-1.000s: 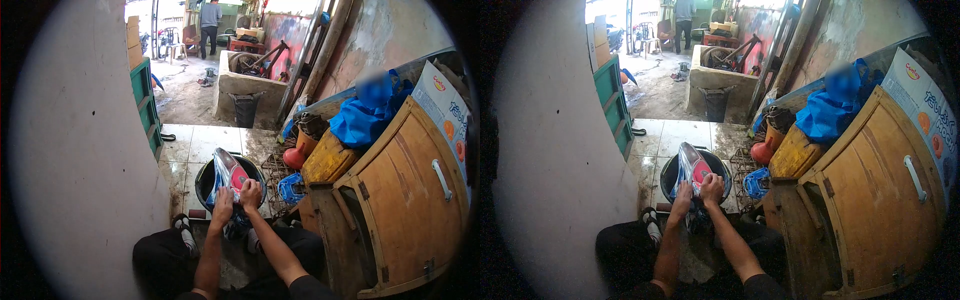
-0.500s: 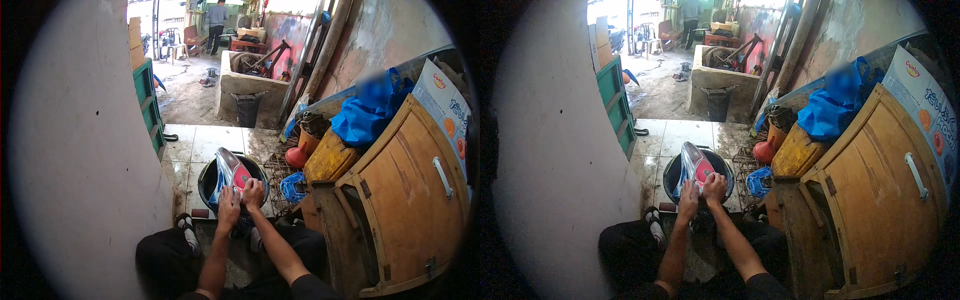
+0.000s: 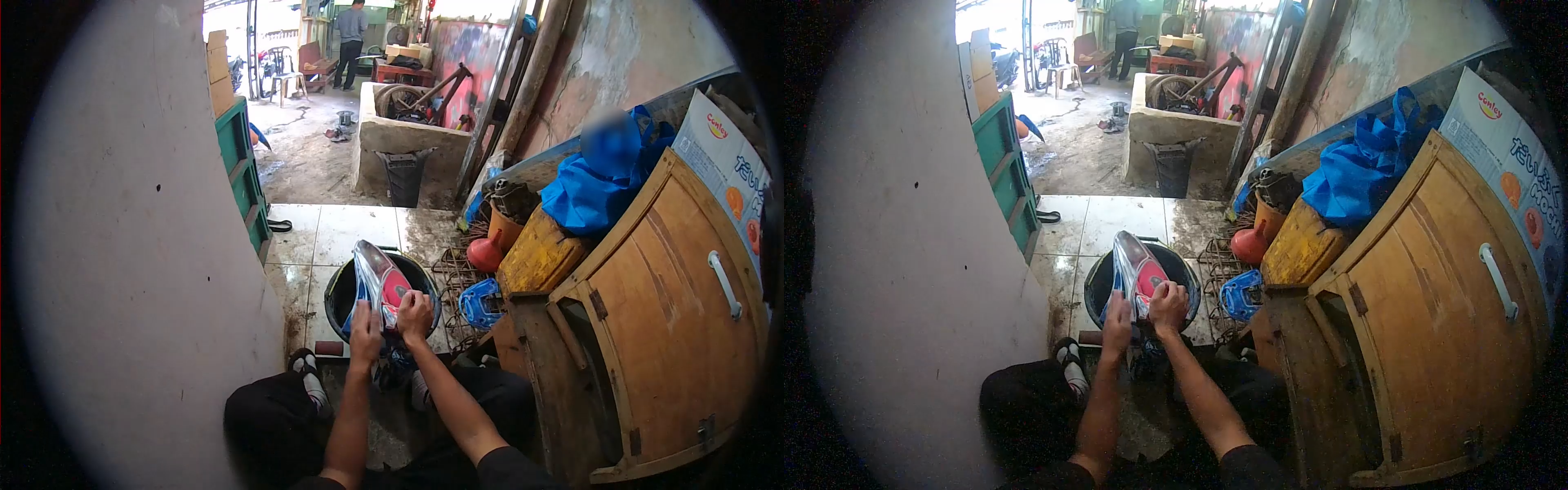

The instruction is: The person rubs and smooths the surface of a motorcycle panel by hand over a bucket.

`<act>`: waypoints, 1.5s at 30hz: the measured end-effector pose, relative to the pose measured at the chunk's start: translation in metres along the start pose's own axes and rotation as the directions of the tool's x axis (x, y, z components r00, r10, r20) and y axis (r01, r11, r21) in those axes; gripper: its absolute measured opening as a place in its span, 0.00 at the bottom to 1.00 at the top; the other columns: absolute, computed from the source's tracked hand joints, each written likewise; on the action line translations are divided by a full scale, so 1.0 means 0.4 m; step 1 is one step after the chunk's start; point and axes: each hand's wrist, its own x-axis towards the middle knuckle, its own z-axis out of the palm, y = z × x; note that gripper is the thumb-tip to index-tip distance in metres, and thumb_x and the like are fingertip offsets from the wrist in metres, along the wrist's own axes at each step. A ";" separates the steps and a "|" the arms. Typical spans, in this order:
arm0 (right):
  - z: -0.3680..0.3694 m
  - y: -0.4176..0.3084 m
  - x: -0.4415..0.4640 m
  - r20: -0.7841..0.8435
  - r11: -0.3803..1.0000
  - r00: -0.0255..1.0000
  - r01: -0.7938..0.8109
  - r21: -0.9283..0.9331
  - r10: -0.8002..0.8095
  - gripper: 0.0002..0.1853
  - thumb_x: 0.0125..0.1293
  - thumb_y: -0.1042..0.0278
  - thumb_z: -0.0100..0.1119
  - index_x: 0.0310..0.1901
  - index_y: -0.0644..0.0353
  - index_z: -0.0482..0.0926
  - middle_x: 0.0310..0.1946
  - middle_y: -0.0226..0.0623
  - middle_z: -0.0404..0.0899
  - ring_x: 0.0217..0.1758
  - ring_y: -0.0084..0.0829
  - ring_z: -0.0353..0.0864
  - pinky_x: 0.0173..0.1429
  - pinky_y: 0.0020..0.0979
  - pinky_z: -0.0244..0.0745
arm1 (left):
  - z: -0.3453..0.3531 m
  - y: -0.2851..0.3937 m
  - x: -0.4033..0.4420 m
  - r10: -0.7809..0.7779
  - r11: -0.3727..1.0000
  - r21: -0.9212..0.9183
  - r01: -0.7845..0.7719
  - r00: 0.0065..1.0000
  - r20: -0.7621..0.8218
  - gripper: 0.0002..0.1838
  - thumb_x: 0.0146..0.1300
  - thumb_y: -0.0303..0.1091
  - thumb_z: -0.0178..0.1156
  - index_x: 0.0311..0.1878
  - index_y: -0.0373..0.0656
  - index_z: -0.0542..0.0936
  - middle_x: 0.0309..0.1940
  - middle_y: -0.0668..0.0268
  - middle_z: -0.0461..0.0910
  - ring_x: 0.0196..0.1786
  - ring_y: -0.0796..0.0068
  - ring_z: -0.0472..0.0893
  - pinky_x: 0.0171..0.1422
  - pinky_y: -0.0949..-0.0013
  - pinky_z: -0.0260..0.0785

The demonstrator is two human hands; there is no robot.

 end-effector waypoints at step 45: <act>-0.017 -0.009 -0.002 0.035 0.999 0.999 -0.028 0.026 0.027 0.18 0.71 0.56 0.48 0.45 0.58 0.84 0.45 0.48 0.81 0.51 0.52 0.78 0.58 0.47 0.72 | 0.015 -0.065 0.025 0.041 0.974 -0.204 -0.094 0.968 -0.247 0.27 0.79 0.42 0.41 0.65 0.28 0.74 0.67 0.45 0.72 0.71 0.50 0.70 0.77 0.59 0.57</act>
